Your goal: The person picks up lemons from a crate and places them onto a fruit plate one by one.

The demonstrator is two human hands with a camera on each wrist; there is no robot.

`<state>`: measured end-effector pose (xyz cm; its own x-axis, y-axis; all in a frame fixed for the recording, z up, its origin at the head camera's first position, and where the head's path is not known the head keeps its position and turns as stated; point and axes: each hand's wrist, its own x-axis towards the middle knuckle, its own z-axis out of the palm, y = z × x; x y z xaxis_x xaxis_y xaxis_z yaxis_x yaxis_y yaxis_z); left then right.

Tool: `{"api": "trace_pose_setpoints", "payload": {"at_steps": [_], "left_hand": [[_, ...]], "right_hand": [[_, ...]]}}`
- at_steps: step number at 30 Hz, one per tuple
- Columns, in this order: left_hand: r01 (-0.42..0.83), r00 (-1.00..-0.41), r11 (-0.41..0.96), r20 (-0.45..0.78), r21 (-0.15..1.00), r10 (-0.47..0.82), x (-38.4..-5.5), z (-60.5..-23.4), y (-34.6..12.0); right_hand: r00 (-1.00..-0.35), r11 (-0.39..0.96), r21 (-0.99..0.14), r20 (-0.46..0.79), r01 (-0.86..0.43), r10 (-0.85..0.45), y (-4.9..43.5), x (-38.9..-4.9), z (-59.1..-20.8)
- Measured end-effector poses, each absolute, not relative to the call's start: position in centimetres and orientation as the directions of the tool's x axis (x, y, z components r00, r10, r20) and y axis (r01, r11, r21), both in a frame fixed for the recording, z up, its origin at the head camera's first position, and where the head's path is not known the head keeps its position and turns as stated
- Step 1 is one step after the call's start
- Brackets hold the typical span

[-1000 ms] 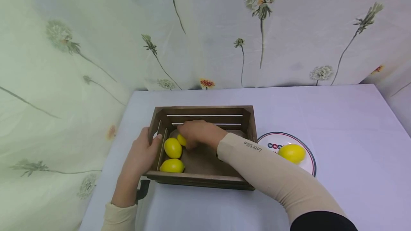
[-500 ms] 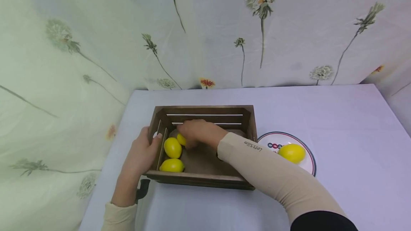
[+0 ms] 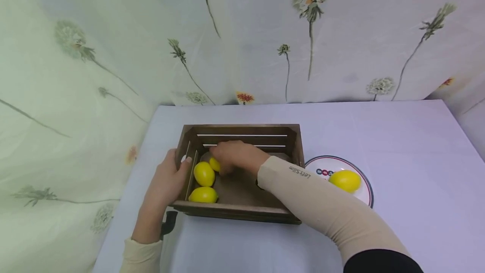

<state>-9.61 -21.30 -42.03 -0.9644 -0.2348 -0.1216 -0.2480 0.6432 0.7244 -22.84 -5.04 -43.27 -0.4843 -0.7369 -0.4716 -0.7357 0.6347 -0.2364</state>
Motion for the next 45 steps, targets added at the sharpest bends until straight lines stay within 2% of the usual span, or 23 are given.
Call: {"api": "trace_pose_setpoints", "payload": {"at_steps": [45], "left_hand": [[-0.267,-0.96,0.638,-0.144,0.722,-0.239,-9.47,-41.93,-21.17]], "right_hand": [[-0.481,0.637,-0.271,-0.466,-0.721,-0.743,-4.76,-22.81,-43.19]]}}
